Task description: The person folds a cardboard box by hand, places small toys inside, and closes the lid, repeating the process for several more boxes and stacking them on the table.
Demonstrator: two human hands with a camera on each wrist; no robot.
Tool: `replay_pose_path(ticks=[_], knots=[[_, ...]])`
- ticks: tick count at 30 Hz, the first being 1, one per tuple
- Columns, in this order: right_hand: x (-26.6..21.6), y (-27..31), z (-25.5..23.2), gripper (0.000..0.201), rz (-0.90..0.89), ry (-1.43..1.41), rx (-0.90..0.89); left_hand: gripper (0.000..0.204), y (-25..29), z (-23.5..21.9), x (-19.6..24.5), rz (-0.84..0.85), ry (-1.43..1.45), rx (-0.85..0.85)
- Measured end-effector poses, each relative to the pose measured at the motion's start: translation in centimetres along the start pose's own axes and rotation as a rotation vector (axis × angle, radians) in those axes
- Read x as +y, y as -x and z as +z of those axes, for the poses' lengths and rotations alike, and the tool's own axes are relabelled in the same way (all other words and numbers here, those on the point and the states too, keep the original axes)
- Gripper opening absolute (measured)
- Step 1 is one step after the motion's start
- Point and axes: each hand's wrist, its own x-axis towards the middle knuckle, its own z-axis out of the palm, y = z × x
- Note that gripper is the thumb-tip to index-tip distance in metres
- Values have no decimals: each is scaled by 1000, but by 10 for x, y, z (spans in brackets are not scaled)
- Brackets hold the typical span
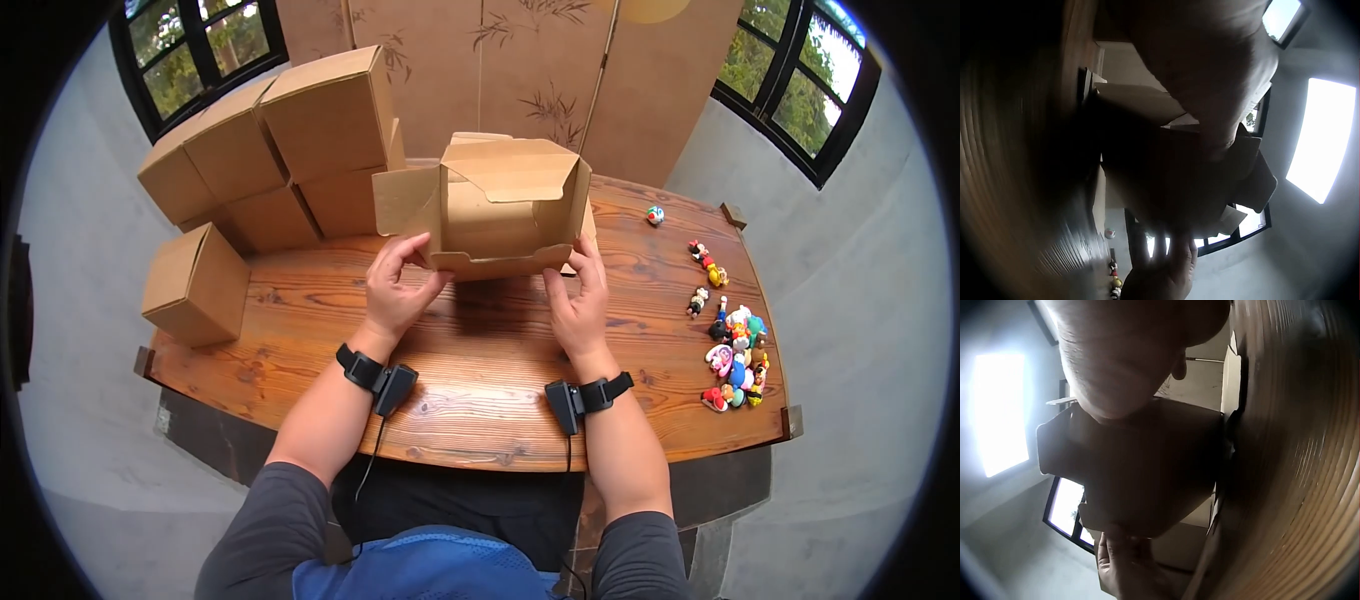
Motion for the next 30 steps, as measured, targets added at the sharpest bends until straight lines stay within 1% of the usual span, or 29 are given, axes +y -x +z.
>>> replay_pose_path(ticks=[2,3,4,5,6,7,8,9,10,11,12,14,15,16,18,19,20,21,22,24,25,26,28,30], knots=[[-8,0,-2,29,-86,-1,52,50,2,-2,3,20,28,-9],[-12,0,-2,29,-84,-4,56,52,4,-2,4,0,92,12],[-16,-1,-3,33,-125,-9,60,53,4,-2,8,-20,157,33],[-19,-1,-5,36,-166,-13,65,53,4,-3,12,-15,157,29],[-22,-1,-6,36,-166,-13,71,54,4,-5,16,-51,211,49],[-26,-2,-8,41,-234,20,66,55,3,-6,21,-86,265,71],[-29,-3,-10,46,-303,53,60,55,2,-6,23,-81,267,69],[-32,-3,-12,46,-306,54,64,55,2,-6,24,-106,342,107],[-35,-2,-15,54,-358,66,60,55,1,-8,28,-132,417,145],[-38,-1,-17,62,-411,77,56,54,2,-12,32,-239,492,120],[-41,-2,-17,62,-412,78,62,54,2,-14,39,-234,493,116],[-46,-3,-18,75,-580,-48,61,52,-6,-21,60,-390,796,167],[-44,0,-21,80,-596,-18,57,51,-9,-24,67,-416,856,166],[-48,0,-21,80,-590,-14,63,51,-9,-27,71,-419,857,157],[-64,-1,-21,75,-575,-125,75,51,-7,-32,77,-529,965,94],[-65,-1,-21,75,-562,-121,77,53,-9,-33,81,-589,936,66],[-65,-2,-20,72,-499,-155,83,53,-10,-33,83,-601,937,60],[-65,-2,-19,70,-436,-189,89,54,-12,-33,84,-665,933,22],[-69,-2,-15,70,-423,-187,89,55,-12,-32,84,-730,928,-15],[-76,-3,-8,66,-265,-343,127,57,-12,-32,81,-742,962,-26],[-68,-5,-12,63,-375,-252,94,58,-13,-32,80,-739,997,-35],[-63,-5,-15,63,-372,-252,93,58,-13,-33,79,-742,997,-35],[-60,-5,-19,60,-516,-195,72,59,-12,-34,76,-691,957,37],[-64,-3,-20,58,-538,-181,87,57,-12,-34,75,-683,928,59]])
